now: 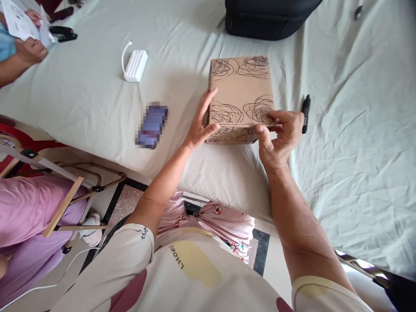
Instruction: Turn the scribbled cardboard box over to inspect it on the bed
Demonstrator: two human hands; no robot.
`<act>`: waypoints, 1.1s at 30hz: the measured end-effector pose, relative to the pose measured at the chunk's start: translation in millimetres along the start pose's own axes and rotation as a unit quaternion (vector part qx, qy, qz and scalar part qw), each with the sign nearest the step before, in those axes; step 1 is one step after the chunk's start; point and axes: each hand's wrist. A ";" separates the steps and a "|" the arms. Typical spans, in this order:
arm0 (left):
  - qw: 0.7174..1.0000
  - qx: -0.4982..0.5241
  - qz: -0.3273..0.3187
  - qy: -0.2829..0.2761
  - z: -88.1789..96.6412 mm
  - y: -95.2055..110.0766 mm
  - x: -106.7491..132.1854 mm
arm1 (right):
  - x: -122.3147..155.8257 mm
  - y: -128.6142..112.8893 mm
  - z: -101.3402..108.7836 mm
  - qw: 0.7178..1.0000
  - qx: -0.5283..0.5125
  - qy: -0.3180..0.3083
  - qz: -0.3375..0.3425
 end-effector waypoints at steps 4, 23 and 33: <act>0.999 -0.027 -0.011 0.018 3.0 4.9 1.1 | 3.1 -2.1 -4.0 0.999 -0.039 -0.016 0.016; 0.997 -0.001 0.033 0.071 13.9 -0.4 2.2 | -9.2 20.6 -5.6 0.955 -0.156 -0.253 0.004; 0.988 -0.068 0.113 0.080 8.6 -10.9 -4.5 | -15.2 24.5 5.6 0.963 -0.169 -0.208 -0.013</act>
Point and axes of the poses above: each hand's wrist, its own x-axis away from the middle knuckle, its own z-axis out of the back of the hand, y = z × x, and after that the axes turned 6 degrees about -y, right-handed
